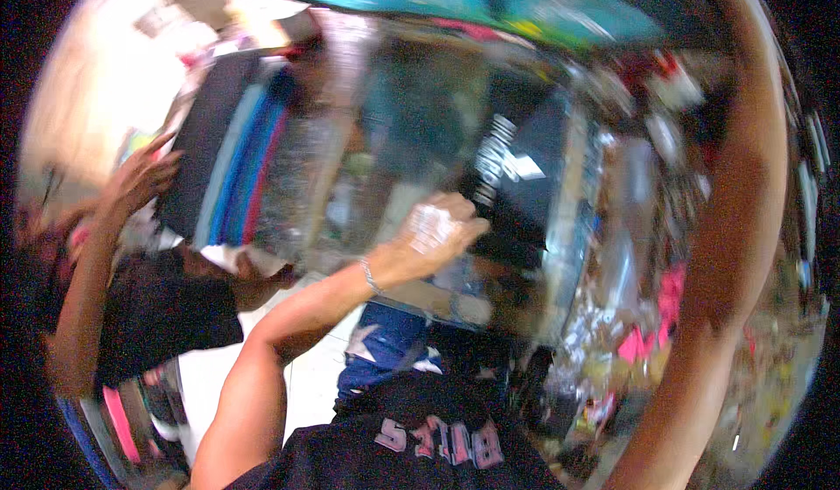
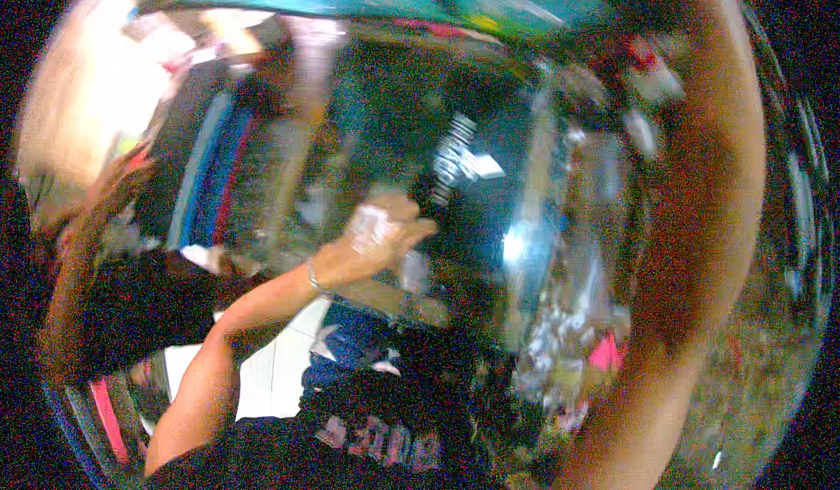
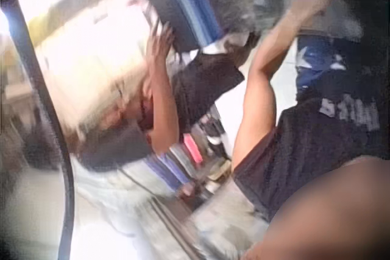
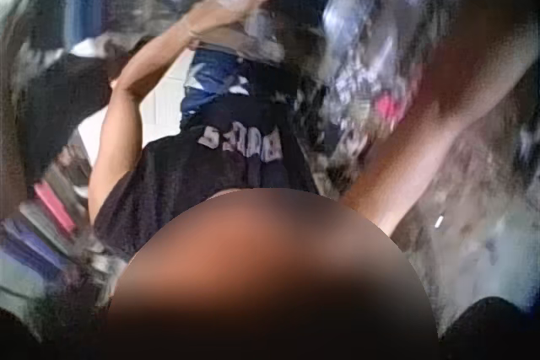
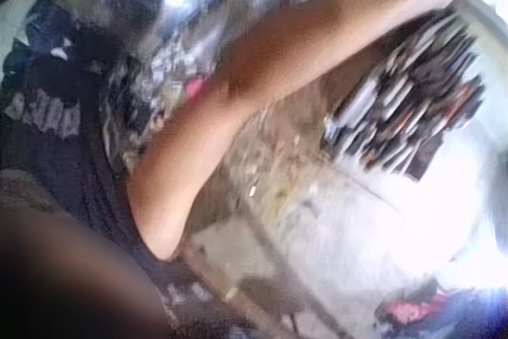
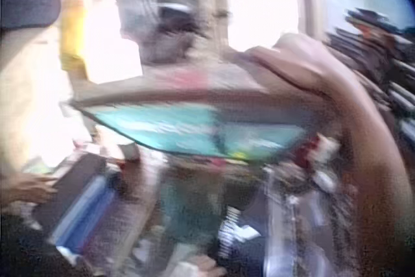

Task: The person performs screen printing on a black handbag using a squeegee and white ink. They repeatedly pull ink across the screen, lift the screen to reveal the printed logo, and wipe the squeegee with a pink cloth between passes.

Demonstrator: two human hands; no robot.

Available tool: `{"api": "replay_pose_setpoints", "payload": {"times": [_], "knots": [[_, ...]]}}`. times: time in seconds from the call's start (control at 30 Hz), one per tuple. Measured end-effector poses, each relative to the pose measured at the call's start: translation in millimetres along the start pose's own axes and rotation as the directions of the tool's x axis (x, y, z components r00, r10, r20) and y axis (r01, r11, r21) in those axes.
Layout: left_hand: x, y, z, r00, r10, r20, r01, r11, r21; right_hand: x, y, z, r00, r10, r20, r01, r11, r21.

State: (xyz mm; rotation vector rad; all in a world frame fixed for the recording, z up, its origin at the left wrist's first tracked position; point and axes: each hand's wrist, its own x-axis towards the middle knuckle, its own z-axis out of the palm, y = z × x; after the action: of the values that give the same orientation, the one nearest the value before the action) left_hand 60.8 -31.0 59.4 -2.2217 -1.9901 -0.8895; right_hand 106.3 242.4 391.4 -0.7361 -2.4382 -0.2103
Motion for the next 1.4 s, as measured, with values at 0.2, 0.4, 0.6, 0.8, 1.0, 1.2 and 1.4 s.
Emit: {"api": "replay_pose_setpoints", "payload": {"times": [0.2,0.4,0.6,0.8,1.0,1.2,1.4], "knots": [[-26,-13,-123,0.885,-0.439,-0.155,0.398,0.887,-0.234,7,38,11,0.920,-0.359,-0.159,0.339,0.930,-0.141],[-77,-82,-293,0.745,-0.662,-0.078,0.652,0.748,-0.122,16,53,24,0.972,-0.232,0.031,0.234,0.960,-0.156],[-166,-164,-477,0.606,-0.773,-0.187,0.795,0.578,0.185,32,81,39,0.937,-0.336,0.098,0.349,0.883,-0.314],[-187,-234,-443,0.328,-0.748,-0.577,0.748,-0.167,0.642,31,79,33,0.858,-0.512,0.026,0.460,0.747,-0.479],[-52,-127,-168,0.864,-0.329,-0.382,0.429,0.878,0.213,5,22,2,0.996,-0.070,0.050,0.069,0.998,0.005],[-23,-73,7,0.951,-0.166,0.262,0.181,0.983,-0.032,-2,2,-15,0.986,-0.136,0.096,0.123,0.984,0.131],[-20,-74,21,0.932,-0.127,0.340,0.079,0.985,0.153,1,11,-10,0.988,-0.155,0.013,0.150,0.972,0.183]]}}
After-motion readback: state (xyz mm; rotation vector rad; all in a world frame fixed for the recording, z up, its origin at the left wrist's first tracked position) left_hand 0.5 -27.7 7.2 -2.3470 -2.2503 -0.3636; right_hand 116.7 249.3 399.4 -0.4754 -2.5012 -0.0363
